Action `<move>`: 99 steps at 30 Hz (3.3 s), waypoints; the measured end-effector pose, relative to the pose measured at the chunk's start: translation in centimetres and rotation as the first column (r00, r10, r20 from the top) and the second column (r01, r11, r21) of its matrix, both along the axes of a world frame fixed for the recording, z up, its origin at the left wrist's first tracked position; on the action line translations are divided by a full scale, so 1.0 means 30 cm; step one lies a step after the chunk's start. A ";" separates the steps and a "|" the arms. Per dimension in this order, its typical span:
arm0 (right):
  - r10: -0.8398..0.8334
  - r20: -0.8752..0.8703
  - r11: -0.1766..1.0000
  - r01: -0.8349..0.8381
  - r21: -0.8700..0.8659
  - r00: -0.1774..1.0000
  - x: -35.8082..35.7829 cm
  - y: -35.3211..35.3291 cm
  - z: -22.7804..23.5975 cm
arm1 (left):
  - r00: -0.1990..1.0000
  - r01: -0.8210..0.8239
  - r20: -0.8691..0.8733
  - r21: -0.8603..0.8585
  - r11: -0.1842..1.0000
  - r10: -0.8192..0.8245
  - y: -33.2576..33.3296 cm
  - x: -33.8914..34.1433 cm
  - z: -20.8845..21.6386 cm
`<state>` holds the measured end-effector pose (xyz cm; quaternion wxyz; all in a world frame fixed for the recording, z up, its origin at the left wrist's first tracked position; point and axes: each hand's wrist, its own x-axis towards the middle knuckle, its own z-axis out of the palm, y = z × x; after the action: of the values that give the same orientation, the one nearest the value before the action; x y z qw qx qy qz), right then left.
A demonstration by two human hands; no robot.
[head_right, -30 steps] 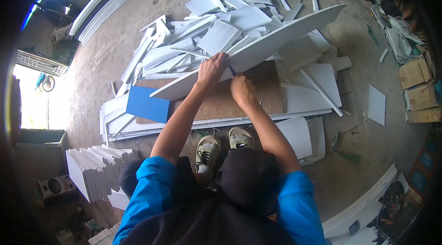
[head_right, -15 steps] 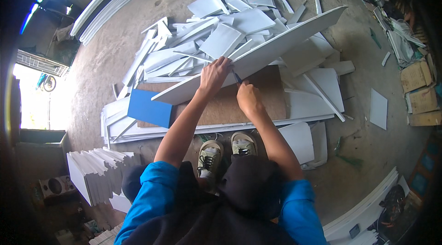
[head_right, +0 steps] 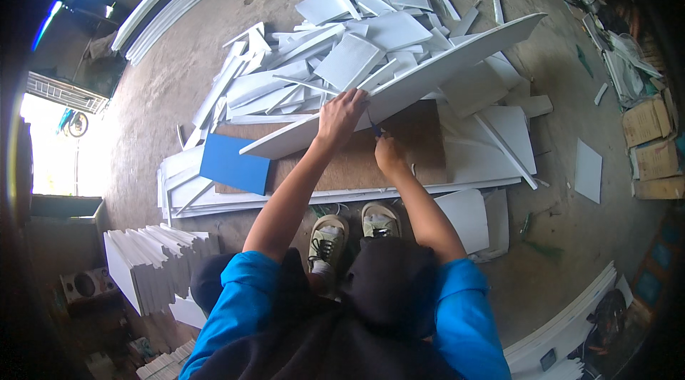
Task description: The person sits on the floor and uses a utility knife to cut a blue rectangular sheet placed on a brown board. They repeatedly score the sheet along a straight line, flip it over, and continue cutting until the sheet separates into two pieces. The person then discards the cut-off piece and repeats the process on another sheet.
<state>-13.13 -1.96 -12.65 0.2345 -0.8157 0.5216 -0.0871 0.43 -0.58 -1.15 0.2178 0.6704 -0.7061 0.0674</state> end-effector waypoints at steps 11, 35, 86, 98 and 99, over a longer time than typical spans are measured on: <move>-0.041 -0.046 0.998 0.043 0.045 0.998 -0.174 0.169 0.003 | 0.999 -0.020 -0.033 0.074 0.997 0.022 -0.030 0.104 -0.018; 0.384 0.545 0.922 -0.280 -0.266 0.745 0.138 0.085 0.997 | 0.731 0.021 -0.652 -0.276 0.961 -0.203 0.407 0.182 0.624; 0.689 0.394 0.682 -0.728 -0.068 0.608 0.660 0.215 0.185 | 0.024 -0.940 -0.703 0.226 0.256 0.711 0.860 0.538 -0.297; 0.592 0.374 0.722 -0.676 0.149 0.714 0.893 0.294 0.015 | -0.278 -0.882 -0.751 0.447 0.151 0.599 0.905 0.534 -0.504; 0.558 0.397 0.740 -0.653 0.160 0.729 0.884 0.277 0.040 | -0.303 -0.894 -0.848 0.411 0.178 0.435 0.893 0.541 -0.493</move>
<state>13.39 6.34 -11.46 0.4483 -0.8726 0.1843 -0.0601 16.66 26.21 -15.94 0.6005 0.7849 0.1478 -0.0386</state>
